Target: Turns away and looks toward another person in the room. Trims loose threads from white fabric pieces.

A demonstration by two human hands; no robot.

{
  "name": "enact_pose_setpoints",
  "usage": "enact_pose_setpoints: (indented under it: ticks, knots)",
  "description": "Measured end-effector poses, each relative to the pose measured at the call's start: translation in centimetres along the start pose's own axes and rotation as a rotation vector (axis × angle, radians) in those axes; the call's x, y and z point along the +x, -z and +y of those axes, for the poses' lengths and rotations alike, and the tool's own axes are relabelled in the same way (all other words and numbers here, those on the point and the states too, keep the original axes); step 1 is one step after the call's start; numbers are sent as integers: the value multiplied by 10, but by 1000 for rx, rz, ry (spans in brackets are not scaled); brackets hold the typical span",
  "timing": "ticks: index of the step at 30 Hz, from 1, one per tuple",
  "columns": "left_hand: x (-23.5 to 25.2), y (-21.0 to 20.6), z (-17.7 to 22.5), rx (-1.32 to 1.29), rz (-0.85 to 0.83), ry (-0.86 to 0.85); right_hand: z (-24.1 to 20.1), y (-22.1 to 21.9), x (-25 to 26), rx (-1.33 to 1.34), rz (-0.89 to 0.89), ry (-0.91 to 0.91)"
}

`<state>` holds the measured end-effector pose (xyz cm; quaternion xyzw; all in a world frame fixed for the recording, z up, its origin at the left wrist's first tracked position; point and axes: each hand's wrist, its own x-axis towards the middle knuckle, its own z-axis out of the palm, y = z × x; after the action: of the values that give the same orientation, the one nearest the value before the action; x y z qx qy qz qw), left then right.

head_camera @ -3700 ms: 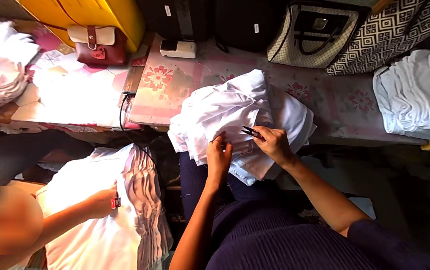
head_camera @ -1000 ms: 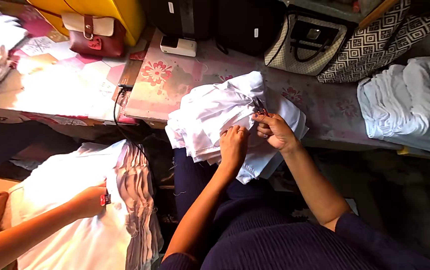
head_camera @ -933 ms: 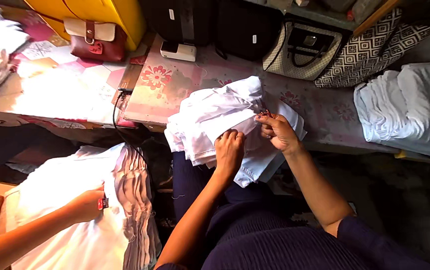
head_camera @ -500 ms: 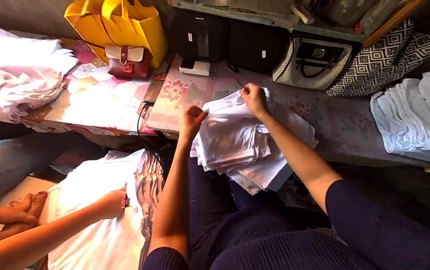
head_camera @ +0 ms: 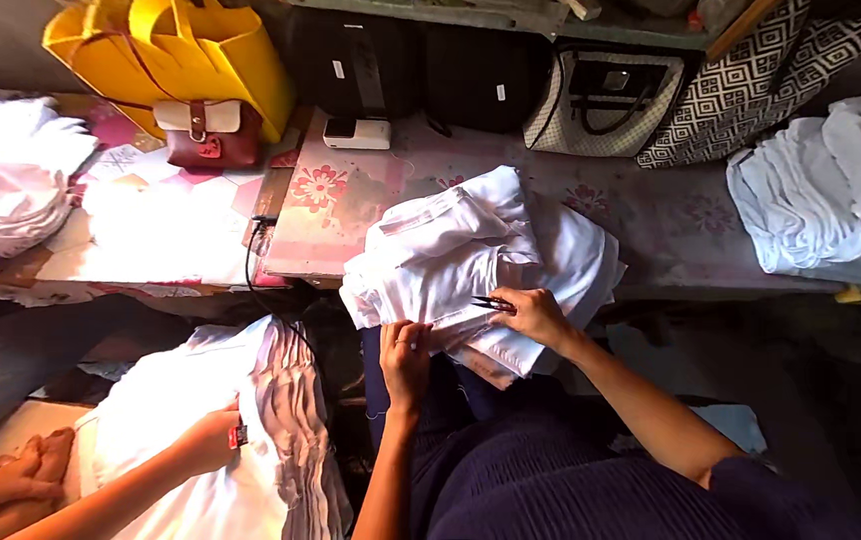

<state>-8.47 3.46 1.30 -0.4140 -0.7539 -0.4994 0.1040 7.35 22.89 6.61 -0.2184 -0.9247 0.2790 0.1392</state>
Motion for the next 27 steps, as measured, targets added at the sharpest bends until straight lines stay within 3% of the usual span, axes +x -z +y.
enact_pose_setpoints:
  ticks: [2,6,10,13,17,19,23,27]
  knots:
    - [8,4,19,-13,14,-46,4,-5,-1,-38,95,52]
    - [19,-17,34,65,-258,-105,-5,-6,5,37,151,59]
    - [31,-15,32,-68,-251,-46,-21,16,4,254,120,-69]
    - [39,-11,40,-82,-146,-90,-39,12,7,70,283,11]
    - [58,-3,65,-62,64,-280,-50,-13,27,-190,483,44]
    - [62,5,46,-73,103,-215,-48,-23,25,-165,532,47]
    - [45,10,2,-31,-35,132,-48,-37,1,188,211,-78]
    - [36,8,59,-159,110,5,-52,-26,-5,412,84,-286]
